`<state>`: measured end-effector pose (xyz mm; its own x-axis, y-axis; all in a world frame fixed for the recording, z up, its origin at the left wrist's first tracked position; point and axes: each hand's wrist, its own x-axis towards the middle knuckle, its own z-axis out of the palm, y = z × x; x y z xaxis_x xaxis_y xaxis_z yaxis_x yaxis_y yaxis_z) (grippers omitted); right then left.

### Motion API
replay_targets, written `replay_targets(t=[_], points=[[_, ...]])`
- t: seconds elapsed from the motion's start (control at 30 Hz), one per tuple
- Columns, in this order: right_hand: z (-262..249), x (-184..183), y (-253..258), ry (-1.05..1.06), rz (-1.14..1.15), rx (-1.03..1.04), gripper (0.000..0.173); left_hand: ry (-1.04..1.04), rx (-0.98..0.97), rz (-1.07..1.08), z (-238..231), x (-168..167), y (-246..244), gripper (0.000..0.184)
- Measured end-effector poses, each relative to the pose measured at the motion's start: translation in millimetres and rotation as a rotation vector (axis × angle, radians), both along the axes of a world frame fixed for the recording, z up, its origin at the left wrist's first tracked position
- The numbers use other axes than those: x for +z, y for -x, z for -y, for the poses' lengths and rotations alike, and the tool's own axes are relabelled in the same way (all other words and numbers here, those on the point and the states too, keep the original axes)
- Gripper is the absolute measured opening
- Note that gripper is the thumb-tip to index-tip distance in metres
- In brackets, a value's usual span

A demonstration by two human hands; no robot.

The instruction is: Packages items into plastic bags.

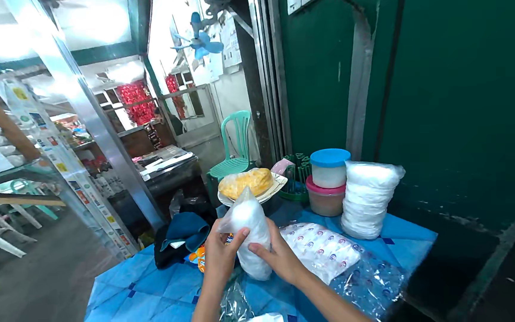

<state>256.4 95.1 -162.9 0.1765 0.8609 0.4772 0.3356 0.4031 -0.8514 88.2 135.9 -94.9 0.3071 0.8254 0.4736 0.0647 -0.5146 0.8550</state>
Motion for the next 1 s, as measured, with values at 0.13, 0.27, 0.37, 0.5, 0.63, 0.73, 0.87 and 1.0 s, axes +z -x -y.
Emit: replay_targets(t=[0.13,0.27,0.37,0.5,0.63,0.73,0.87,1.0], points=[[7.6,4.4,-1.0,-0.004,0.033,-0.02,0.099,-0.011,-0.035,-0.071,4.4,13.4,4.4,0.058],[13.5,51.5,-18.2,-0.199,-0.058,0.002,0.071,-0.082,0.002,-0.057,16.1,44.6,8.8,0.084],[11.7,102.4,-14.7,-0.334,-0.009,-0.025,0.055,-0.206,0.041,-0.071,25.6,60.8,-1.7,0.058],[0.5,96.5,7.1,-0.314,0.032,-0.051,0.046,-0.341,0.097,-0.15,22.1,45.6,-30.5,0.046],[-4.5,67.2,13.5,-0.276,-0.119,-0.064,0.046,-0.26,0.191,-0.049,20.0,21.7,-46.3,0.044],[-0.7,59.8,17.8,-0.262,-0.177,-0.07,0.045,-0.293,0.205,-0.049,22.3,12.9,-48.8,0.039],[-1.0,55.9,20.7,-0.286,-0.171,-0.092,0.048,-0.386,0.247,-0.037,19.4,5.6,-52.7,0.04],[-2.8,52.2,23.4,-0.301,-0.171,-0.091,0.049,-0.45,0.262,-0.015,13.8,-0.3,-54.0,0.04]])
